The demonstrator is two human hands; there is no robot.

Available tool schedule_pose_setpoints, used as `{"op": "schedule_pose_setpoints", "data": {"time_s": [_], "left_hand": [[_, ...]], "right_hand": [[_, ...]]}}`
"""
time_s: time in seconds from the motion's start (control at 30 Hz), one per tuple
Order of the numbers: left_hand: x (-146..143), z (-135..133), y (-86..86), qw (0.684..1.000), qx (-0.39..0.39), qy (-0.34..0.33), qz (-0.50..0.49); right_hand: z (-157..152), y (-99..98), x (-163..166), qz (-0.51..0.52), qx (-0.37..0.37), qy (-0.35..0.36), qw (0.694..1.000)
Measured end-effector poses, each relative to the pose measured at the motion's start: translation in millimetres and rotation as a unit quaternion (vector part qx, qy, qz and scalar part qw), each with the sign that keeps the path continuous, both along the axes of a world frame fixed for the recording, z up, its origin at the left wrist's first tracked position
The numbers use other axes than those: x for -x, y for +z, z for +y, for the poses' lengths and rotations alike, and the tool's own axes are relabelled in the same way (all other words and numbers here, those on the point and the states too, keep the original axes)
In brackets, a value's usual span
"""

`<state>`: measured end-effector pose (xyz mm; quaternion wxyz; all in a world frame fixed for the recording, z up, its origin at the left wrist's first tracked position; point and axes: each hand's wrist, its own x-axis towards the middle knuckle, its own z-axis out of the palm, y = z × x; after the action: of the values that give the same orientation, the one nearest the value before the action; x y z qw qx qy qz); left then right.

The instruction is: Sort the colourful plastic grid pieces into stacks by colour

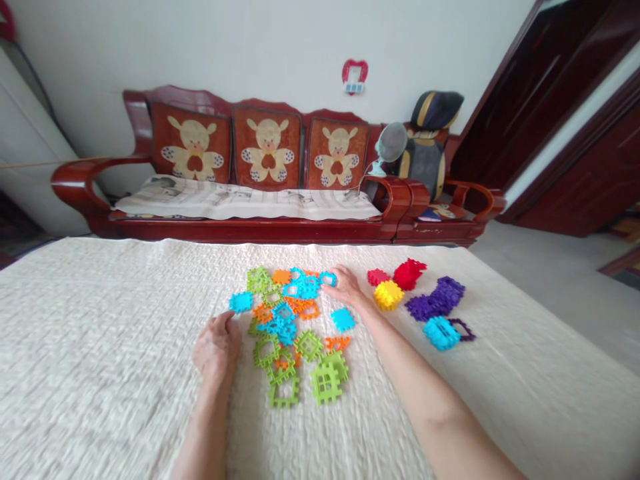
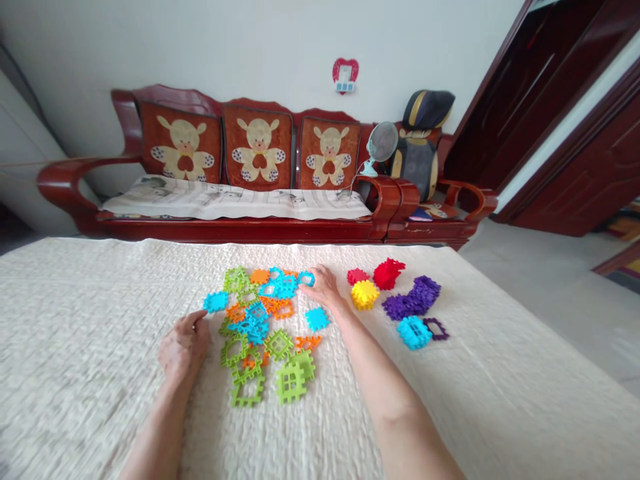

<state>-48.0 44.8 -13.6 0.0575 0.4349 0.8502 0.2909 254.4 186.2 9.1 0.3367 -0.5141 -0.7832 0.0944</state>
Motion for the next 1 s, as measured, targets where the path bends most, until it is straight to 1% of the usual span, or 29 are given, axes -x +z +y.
{"op": "schedule_pose_setpoints", "data": {"time_s": [0.1,0.2,0.3,0.4,0.47,0.57,0.7,0.87,1.0], "left_hand": [[-2,-1,3.3,1.0,0.005,-0.002,-0.003],[-5,-3,9.3,0.999,0.029,-0.002,-0.014],[-7,-4,11.1,0.999,0.031,-0.003,-0.014],[-7,-4,7.9,1.0,0.018,0.0,-0.005],[-6,-3,5.4,1.0,0.014,0.004,0.002],[-5,-3,3.9,0.999,0.031,0.006,0.007],[-4,-3,5.3,0.999,0.039,0.009,0.005],[-5,-3,8.5,0.999,0.041,0.014,0.004],[-6,-4,10.2,0.999,0.038,0.013,0.006]], "right_hand": [[-10,-3.4,-9,-0.032,0.02,0.0,0.999],[-22,-6.1,-15,-0.051,0.024,-0.031,0.998],[-32,-11.2,-18,-0.007,0.011,-0.041,0.999],[-40,-19.3,-19,0.046,0.006,-0.018,0.999],[-43,-25.0,-19,0.055,0.001,-0.002,0.998],[-43,-31.2,-18,0.055,-0.002,0.006,0.998],[-38,-33.5,-16,0.052,0.012,0.007,0.999],[-33,-30.9,-19,0.076,0.037,0.0,0.996],[-31,-24.0,-24,0.1,0.07,-0.008,0.993]]}}
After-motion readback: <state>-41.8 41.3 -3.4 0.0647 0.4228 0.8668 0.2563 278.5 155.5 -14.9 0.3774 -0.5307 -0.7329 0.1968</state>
